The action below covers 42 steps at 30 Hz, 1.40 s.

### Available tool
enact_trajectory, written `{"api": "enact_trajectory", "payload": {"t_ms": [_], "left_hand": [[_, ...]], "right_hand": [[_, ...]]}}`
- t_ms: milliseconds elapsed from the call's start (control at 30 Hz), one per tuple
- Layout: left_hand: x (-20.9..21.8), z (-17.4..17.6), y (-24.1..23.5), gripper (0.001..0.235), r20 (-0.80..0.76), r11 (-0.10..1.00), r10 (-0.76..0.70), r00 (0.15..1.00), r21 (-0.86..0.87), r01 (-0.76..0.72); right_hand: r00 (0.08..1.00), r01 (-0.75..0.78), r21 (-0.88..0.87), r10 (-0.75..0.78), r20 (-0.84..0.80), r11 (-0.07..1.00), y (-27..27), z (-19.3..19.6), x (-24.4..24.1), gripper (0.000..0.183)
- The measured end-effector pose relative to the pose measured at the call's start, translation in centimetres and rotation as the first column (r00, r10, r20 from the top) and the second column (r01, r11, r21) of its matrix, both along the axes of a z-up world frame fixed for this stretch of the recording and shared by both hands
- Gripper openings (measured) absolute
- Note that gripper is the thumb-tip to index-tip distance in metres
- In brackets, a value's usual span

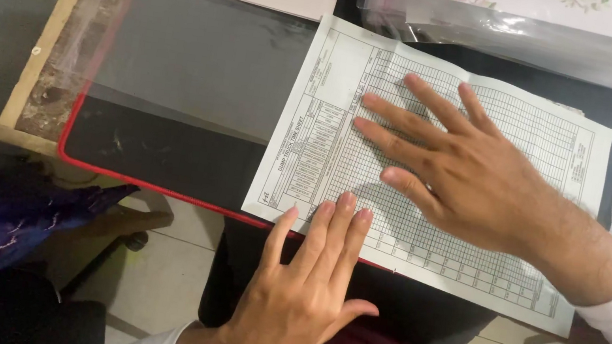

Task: Folding printed cards and inserting them into envelopes and plastic sleeves

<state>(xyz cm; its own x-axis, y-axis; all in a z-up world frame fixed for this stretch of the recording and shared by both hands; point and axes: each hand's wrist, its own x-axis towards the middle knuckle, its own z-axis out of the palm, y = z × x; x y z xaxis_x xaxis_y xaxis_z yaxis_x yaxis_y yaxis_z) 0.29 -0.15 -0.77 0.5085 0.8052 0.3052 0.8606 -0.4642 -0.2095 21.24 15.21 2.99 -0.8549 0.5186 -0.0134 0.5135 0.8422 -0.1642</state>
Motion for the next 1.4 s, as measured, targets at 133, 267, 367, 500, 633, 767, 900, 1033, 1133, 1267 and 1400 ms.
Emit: {"api": "enact_trajectory", "payload": {"t_ms": [133, 267, 367, 500, 633, 767, 900, 1033, 1133, 1267, 1400], "left_hand": [[0.2, -0.1, -0.1, 0.112, 0.010, 0.999, 0.022, 1.000, 0.037, -0.022], [0.2, -0.3, -0.1, 0.111, 0.013, 0.998, 0.036, 0.999, 0.057, -0.036], [0.4, -0.5, -0.1, 0.115, 0.025, 0.997, 0.036, 0.999, 0.066, -0.038], [0.1, 0.1, 0.2, 0.113, 0.040, 0.998, 0.028, 0.999, 0.060, -0.030], [-1.2, 2.2, 2.0, 0.098, 0.217, 0.995, -0.098, 0.971, -0.010, 0.102], [-3.5, 5.1, 5.3, 0.010, 0.437, 0.932, -0.274, 0.857, -0.100, 0.350], [-4.4, 4.8, 10.1, 0.056, 0.300, 0.906, -0.334, 0.894, -0.159, 0.392], [-4.6, 4.3, 15.5, 0.115, 0.276, 0.819, -0.400, 0.874, -0.321, 0.476], [-4.1, 4.1, 18.1, 0.133, 0.225, 0.767, -0.421, 0.879, -0.429, 0.477], [-3.6, 4.3, 18.9, 0.152, 0.087, 0.758, -0.359, 0.929, -0.554, 0.344], [-3.8, 4.0, 19.1, 0.151, 0.031, 0.758, -0.337, 0.941, -0.584, 0.290]], "right_hand": [[0.995, 0.094, 0.082, -0.096, 0.022, 0.992, 1.4, -0.3, -0.1, 0.064], [0.987, 0.153, 0.157, -0.157, 0.013, 0.976, 2.2, -0.5, -0.6, 0.067], [0.978, 0.206, 0.124, -0.207, -0.007, 0.971, 1.4, -0.4, -1.6, 0.081], [0.968, 0.248, 0.011, -0.247, -0.032, 0.969, 0.4, -1.0, -2.1, 0.083], [0.964, 0.260, 0.028, -0.258, -0.067, 0.965, 0.1, -1.6, -2.2, 0.092], [0.963, 0.266, 0.059, -0.262, -0.065, 0.962, 0.2, -2.0, -2.1, 0.102], [0.966, 0.257, 0.104, -0.252, -0.059, 0.961, 0.1, -2.2, -1.9, 0.108], [0.964, 0.265, 0.084, -0.263, -0.042, 0.960, 0.1, -2.2, -1.9, 0.121], [0.965, 0.262, 0.091, -0.260, -0.034, 0.961, 0.2, -2.1, -1.9, 0.126], [0.963, 0.271, 0.081, -0.270, -0.022, 0.959, 0.3, -2.3, -1.8, 0.136], [0.956, 0.290, 0.089, -0.284, -0.068, 0.953, 0.1, -2.6, -1.5, 0.139]]}}
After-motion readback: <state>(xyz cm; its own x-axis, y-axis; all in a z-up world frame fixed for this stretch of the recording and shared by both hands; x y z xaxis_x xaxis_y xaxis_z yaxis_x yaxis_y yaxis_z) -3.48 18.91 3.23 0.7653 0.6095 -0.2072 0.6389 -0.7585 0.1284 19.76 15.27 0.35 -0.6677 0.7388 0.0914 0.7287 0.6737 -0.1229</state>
